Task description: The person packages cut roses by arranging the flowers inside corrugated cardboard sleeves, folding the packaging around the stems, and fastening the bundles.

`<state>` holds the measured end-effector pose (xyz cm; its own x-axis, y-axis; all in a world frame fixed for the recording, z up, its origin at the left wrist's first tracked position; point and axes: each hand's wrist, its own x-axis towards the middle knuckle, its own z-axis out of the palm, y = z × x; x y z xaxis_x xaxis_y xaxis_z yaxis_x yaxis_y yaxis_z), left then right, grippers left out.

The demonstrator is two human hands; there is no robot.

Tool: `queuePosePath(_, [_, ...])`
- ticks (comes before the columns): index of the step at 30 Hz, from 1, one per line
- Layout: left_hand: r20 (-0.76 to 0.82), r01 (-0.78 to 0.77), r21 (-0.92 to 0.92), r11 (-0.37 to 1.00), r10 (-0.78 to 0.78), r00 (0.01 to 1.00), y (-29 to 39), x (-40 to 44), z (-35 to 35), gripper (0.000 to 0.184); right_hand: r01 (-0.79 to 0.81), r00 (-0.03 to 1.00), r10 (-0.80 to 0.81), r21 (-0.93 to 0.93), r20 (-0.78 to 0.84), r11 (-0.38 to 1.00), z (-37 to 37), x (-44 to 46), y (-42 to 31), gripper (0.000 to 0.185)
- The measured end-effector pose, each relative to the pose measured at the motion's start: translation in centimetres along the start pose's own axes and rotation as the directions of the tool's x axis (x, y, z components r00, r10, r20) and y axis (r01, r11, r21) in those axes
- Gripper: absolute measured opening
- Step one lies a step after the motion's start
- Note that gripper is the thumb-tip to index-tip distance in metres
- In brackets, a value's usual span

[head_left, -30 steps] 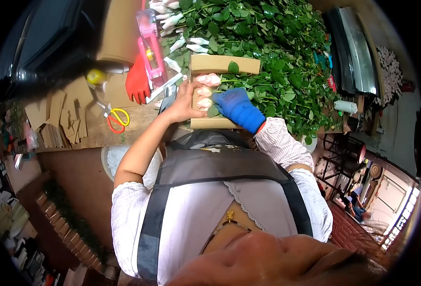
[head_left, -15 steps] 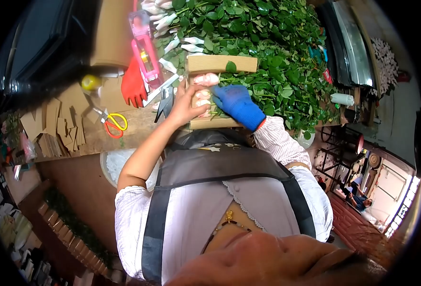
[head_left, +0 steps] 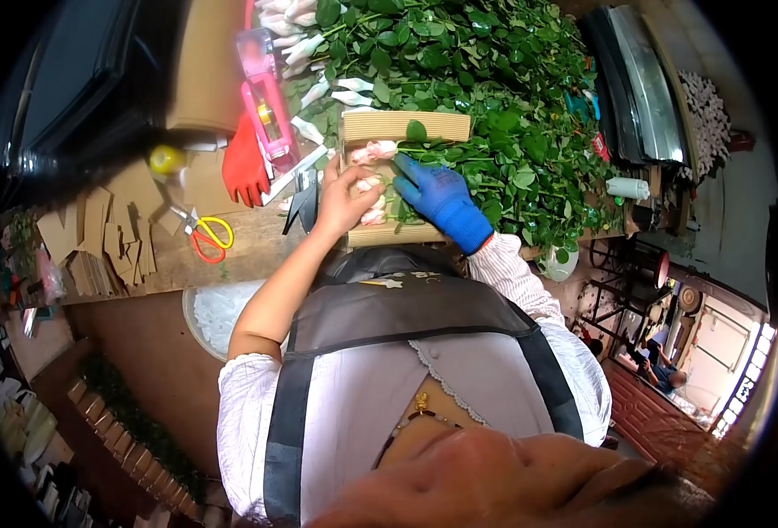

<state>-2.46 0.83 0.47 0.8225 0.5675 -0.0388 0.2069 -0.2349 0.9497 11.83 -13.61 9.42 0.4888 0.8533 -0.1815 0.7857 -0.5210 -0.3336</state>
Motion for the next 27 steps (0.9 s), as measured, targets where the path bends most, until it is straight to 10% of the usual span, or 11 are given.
queuePosePath(17, [-0.028, -0.028, -0.015, 0.999, 0.028, 0.999, -0.8, 0.1, 0.4, 0.031, 0.098, 0.995, -0.102, -0.230, -0.004, 0.968, 0.7, 4.2, 0.0, 0.023])
queuePosePath(27, [-0.044, -0.019, 0.029, 0.999, 0.020, 0.999, -0.7, 0.6, 0.5, 0.067, 0.185, 0.982, -0.166, -0.267, 0.093, 0.946, 0.1, 3.9, 0.4, 0.020])
